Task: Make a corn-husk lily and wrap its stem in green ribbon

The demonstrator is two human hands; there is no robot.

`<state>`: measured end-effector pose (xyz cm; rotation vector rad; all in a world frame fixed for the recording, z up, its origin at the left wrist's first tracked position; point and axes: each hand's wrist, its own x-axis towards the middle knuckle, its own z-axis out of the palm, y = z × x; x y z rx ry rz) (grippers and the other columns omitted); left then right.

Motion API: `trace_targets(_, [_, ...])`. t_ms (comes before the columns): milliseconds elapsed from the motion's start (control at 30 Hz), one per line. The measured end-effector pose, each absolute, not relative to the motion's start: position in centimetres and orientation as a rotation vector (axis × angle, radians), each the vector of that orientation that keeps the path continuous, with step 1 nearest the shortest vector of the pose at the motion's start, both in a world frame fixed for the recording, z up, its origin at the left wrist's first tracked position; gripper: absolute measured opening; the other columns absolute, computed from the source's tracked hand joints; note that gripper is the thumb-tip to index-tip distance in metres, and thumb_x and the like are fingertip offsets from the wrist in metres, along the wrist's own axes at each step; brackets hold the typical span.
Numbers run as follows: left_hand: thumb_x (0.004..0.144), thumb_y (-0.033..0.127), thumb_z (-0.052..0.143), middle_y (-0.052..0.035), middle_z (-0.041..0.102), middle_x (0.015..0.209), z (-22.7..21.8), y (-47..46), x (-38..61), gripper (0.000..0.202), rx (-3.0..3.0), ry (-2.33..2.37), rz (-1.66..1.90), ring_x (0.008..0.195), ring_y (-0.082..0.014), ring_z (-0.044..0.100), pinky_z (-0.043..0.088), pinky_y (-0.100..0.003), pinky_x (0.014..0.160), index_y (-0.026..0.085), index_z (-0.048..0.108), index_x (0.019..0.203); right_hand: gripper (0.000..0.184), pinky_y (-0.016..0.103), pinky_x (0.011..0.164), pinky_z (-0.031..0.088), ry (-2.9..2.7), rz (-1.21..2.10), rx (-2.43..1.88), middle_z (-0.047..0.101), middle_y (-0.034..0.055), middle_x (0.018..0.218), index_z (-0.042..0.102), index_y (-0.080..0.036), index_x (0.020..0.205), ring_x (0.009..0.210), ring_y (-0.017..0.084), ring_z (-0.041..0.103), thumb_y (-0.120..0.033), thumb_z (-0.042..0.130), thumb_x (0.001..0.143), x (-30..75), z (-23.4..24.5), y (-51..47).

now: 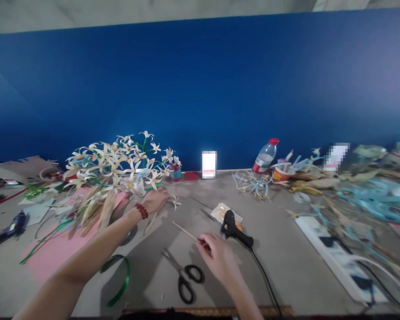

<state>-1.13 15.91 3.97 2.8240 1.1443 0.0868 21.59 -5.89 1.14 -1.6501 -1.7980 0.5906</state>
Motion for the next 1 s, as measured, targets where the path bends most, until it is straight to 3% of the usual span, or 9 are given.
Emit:
trace_targets(233, [0.095,0.017,0.041,-0.0167,0.067,0.115,6.4,12.9,-4.7,0.029,2.805,1.218,0.143,0.11,-0.0295,0.059,0.045,-0.043,0.095,0.012,0.065,0.11,0.02,0.03,0.073,0.053,-1.844,0.564,-1.654,0.071,0.0073,0.092,0.065,-0.022,0.092,0.08,0.021,0.069,-0.027,0.046,0.095,21.8,1.1,-6.2])
trace_targets(367, [0.092,0.024,0.049,-0.0102,0.064,0.122,8.5,8.7,-10.1,0.029,2.776,0.865,0.062,0.117,-0.0268,0.057,0.043,-0.04,0.1,0.021,0.062,0.118,0.024,0.031,0.074,0.053,-1.835,0.479,-1.667,0.072,0.0076,0.092,0.065,-0.022,0.092,0.081,0.021,0.068,-0.032,0.044,0.097,23.2,1.2,-6.6])
trace_targets(467, [0.087,0.02,0.056,-0.0067,0.063,0.122,8.9,5.0,-14.0,0.034,2.67,0.74,-0.177,0.112,-0.0241,0.059,0.046,-0.036,0.096,0.026,0.06,0.121,0.026,0.031,0.072,0.052,-1.786,0.358,-1.686,0.071,0.0074,0.087,0.064,-0.021,0.089,0.079,0.022,0.068,-0.037,0.045,0.097,24.1,1.0,-6.6])
trace_targets(567, [0.079,0.009,0.059,-0.0099,0.057,0.129,7.4,1.8,-15.7,0.047,2.687,0.933,-0.301,0.117,-0.0284,0.055,0.045,-0.041,0.096,0.026,0.058,0.123,0.027,0.031,0.068,0.05,-1.761,0.322,-1.673,0.07,0.0066,0.083,0.064,-0.021,0.087,0.073,0.021,0.066,-0.04,0.048,0.096,23.8,0.5,-5.9])
trace_targets(633, [0.08,0.007,0.058,-0.0113,0.055,0.131,5.8,0.4,-15.8,0.044,2.725,0.981,-0.31,0.117,-0.0286,0.054,0.046,-0.04,0.094,0.025,0.059,0.121,0.025,0.03,0.068,0.05,-1.783,0.375,-1.626,0.069,0.0061,0.083,0.064,-0.021,0.088,0.071,0.02,0.065,-0.039,0.049,0.096,23.0,0.5,-5.4])
trace_targets(733, [0.087,0.007,0.052,-0.011,0.06,0.119,4.4,-0.4,-15.3,0.021,2.81,0.905,-0.189,0.109,-0.0262,0.055,0.047,-0.038,0.089,0.021,0.063,0.097,0.022,0.03,0.071,0.049,-1.8,0.477,-1.553,0.069,0.006,0.086,0.064,-0.021,0.09,0.074,0.02,0.064,-0.035,0.048,0.096,21.7,1.1,-5.0])
trace_targets(800, [0.089,0.007,0.048,-0.0088,0.064,0.105,4.5,0.0,-14.6,0.019,2.801,0.835,-0.018,0.1,-0.0232,0.057,0.047,-0.036,0.086,0.02,0.061,0.088,0.021,0.031,0.072,0.048,-1.753,0.515,-1.56,0.069,0.0062,0.086,0.065,-0.021,0.089,0.076,0.02,0.063,-0.033,0.049,0.096,21.1,1.6,-5.1])
trace_targets(900, [0.093,0.011,0.044,-0.0056,0.064,0.088,5.6,1.3,-12.3,0.019,2.751,0.859,0.244,0.085,-0.0201,0.058,0.046,-0.033,0.078,0.02,0.06,0.09,0.021,0.03,0.07,0.049,-1.585,0.73,-1.578,0.069,0.0059,0.085,0.066,-0.021,0.091,0.076,0.02,0.063,-0.037,0.053,0.094,20.1,1.9,-5.5])
trace_targets(1000, [0.095,0.015,0.041,-0.0067,0.065,0.085,6.6,2.4,-7.8,0.021,2.808,0.776,0.423,0.084,-0.0211,0.059,0.046,-0.034,0.077,0.019,0.062,0.092,0.025,0.027,0.065,0.05,-1.399,1.113,-1.398,0.07,0.0053,0.093,0.065,-0.022,0.105,0.075,0.017,0.063,-0.041,0.061,0.089,18.2,1.6,-5.9])
